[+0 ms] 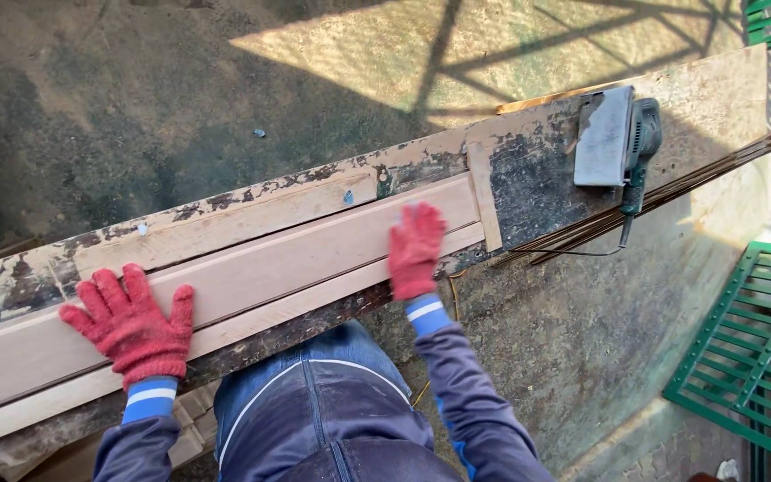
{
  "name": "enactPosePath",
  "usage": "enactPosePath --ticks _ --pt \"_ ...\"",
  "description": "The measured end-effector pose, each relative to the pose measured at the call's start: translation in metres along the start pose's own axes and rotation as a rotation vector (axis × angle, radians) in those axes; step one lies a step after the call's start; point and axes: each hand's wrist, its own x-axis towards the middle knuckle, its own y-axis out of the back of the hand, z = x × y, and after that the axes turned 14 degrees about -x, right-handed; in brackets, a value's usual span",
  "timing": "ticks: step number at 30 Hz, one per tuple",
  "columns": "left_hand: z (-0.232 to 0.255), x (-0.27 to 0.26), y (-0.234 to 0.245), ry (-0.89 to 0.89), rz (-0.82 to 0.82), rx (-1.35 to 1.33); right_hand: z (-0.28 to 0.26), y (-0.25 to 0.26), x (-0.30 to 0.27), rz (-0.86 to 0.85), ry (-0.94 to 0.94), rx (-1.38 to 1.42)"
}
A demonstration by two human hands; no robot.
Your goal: Sanding a long wooden plank using an electric orbital sander and manual sandpaper.
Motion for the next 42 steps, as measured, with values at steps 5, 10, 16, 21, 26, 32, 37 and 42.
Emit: enactPosePath --ticks 5,10,16,21,26,32,37,42 --pt "-0.014 -0.01 -0.01 0.051 -0.027 0.288 -0.104 0.047 -0.025 -0.029 0.528 0.31" --pt "-0.007 -0.005 -0.003 0.019 -0.022 -0.017 0.02 0.009 0.016 -0.035 0.439 -0.338" --pt "-0.012 -0.006 -0.008 0.04 -0.025 0.093 0.043 -0.012 0.006 -0.001 0.196 -0.217" --pt "-0.003 -0.004 -0.002 0.022 0.0 0.142 -0.09 0.041 -0.025 0.006 0.643 0.171" --pt "-0.002 -0.002 -0.003 0.003 0.011 0.115 0.045 0.011 0.021 -0.124 0.46 -0.356" --pt "0.0 0.001 0.0 -0.004 0.028 0.05 0.026 -0.014 0.012 -0.171 0.08 -0.35" --pt "-0.005 0.0 -0.005 0.009 0.024 0.119 -0.071 0.033 -0.015 0.049 0.636 -0.106" --pt "-0.002 -0.001 -0.004 0.012 0.011 0.114 0.089 0.016 0.05 -0.174 0.124 -0.346"
